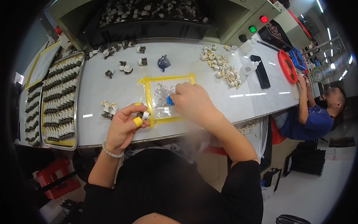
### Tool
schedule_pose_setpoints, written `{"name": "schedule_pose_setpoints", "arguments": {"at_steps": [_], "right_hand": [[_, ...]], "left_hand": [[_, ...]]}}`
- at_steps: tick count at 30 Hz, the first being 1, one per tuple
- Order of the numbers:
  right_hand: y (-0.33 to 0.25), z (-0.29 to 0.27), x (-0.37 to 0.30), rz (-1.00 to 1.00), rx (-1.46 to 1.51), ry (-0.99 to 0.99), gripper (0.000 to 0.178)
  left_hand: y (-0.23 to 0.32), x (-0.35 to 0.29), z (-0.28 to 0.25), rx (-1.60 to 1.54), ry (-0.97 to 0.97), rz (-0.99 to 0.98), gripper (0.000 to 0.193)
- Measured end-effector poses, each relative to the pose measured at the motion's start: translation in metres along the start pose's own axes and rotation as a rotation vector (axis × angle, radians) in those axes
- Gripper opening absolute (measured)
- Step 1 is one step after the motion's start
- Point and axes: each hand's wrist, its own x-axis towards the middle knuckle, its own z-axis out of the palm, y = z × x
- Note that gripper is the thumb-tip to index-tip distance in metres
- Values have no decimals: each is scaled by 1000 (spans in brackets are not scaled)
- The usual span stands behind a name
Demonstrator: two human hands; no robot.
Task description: The person assembles small electronic components and plastic parts by hand, applying glue from a glue bottle and placing the parts into an assembly tray.
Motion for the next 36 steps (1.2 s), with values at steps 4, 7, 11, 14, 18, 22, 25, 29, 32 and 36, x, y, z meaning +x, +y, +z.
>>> {"name": "schedule_pose_setpoints", "arguments": {"at_steps": [4, 7, 11, 14, 18, 22, 25, 29, 32, 36], "right_hand": [[1, 4, -2, 28, 38, 40, 18], [1, 5, -9, 83, 191, 87, 21], [-1, 10, -21, 187, 537, 209, 25], [-5, 12, -26, 225, 736, 240, 27], [-15, 12, -28, 301, 964, 207, 27], [-23, 9, -26, 288, 961, 178, 28], [-28, 4, -23, 267, 919, 161, 28], [-32, 4, -21, 228, 827, 131, 26], [-31, 6, -20, 227, 806, 87, 25], [-27, 15, -23, 156, 840, 127, 25]], "left_hand": [[-13, 3, 2, -29, 8, 10, 26], [-22, 6, -4, -7, -13, 20, 23], [-30, 10, -3, -43, -8, 55, 22], [-34, 11, -1, -27, -3, 85, 23], [-33, 10, 3, -51, 23, 90, 24], [-35, 11, 2, -34, 14, 97, 24], [-35, 11, -3, -57, -19, 78, 24], [-39, 10, 2, -29, 6, 128, 21], [-40, 11, 4, 42, 76, 161, 20], [-37, 8, 3, 103, 77, 135, 18]]}}
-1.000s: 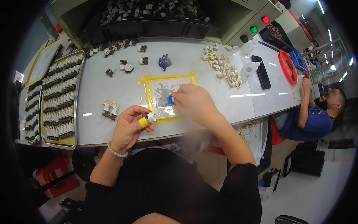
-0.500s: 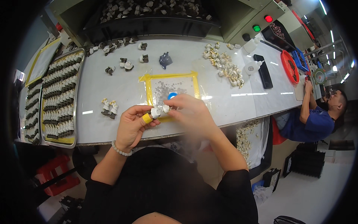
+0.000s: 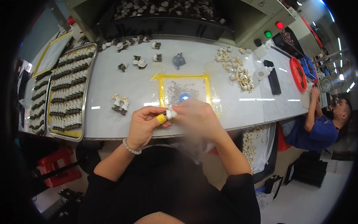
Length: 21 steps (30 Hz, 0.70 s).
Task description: The person assembles small electronic components and plastic parts by hand, applying glue from a glue bottle and placing the parts into an assembly tray.
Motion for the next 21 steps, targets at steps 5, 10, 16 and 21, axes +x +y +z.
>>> {"name": "schedule_pose_setpoints", "arguments": {"at_steps": [5, 10, 16, 21], "right_hand": [[0, 12, -3, 46, 93, -4, 32], [-7, 26, 4, -6, 55, 38, 35], [-28, 60, 40, -137, -122, -40, 36], [-25, 85, 64, -139, -296, -74, 41]], "left_hand": [[25, -21, -1, 131, 10, 112, 27], [65, -44, -52, 755, 379, 607, 29], [68, -44, -90, 1373, 650, 602, 29], [65, -39, -86, 1435, 587, 618, 33]]}}
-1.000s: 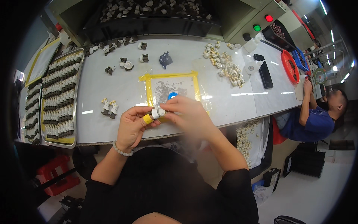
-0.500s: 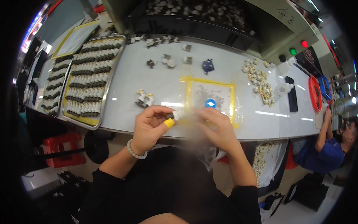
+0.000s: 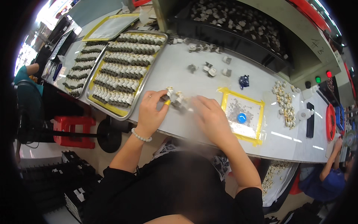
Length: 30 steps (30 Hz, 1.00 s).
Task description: The person assembles small electronic components and plastic parts by hand, applying glue from a glue bottle and placing the parts into an assembly tray.
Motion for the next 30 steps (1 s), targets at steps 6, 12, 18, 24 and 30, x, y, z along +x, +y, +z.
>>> {"name": "schedule_pose_setpoints", "arguments": {"at_steps": [6, 12, 18, 24, 30], "right_hand": [[-5, 12, 12, -107, 0, 18, 41], [3, 16, 11, -147, 30, 74, 41], [3, 17, 9, -157, 7, 117, 41], [3, 22, 8, -187, -24, 151, 37], [6, 21, 8, -186, -31, 194, 31]], "left_hand": [[-6, 5, -4, 12, -7, -25, 33], [-2, 7, -2, 1, -82, 146, 34], [6, 8, -7, -135, -155, 10, 34], [12, 9, 4, -86, -133, -21, 35], [10, 16, -8, -146, -215, -51, 35]]}}
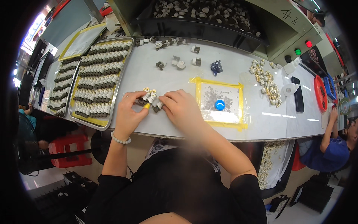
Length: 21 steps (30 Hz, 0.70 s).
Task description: The person assembles small electronic components and plastic parts by hand, applying glue from a glue bottle and placing the parts into an assembly tray.
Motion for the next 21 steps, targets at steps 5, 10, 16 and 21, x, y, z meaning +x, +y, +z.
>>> {"name": "schedule_pose_setpoints", "arguments": {"at_steps": [5, 10, 16, 21], "right_hand": [[1, 3, 0, 20, 4, 25, 29], [1, 2, 0, 33, -4, 44, 28], [-2, 5, 5, 26, 74, 39, 34], [-3, -3, -5, 77, 59, -11, 41]], "left_hand": [[1, 0, 1, -32, -88, 87, 35], [11, -2, 12, 58, -66, 162, 36], [2, -8, 28, 203, 82, 141, 39], [8, -11, 10, 63, 119, 144, 42]]}}
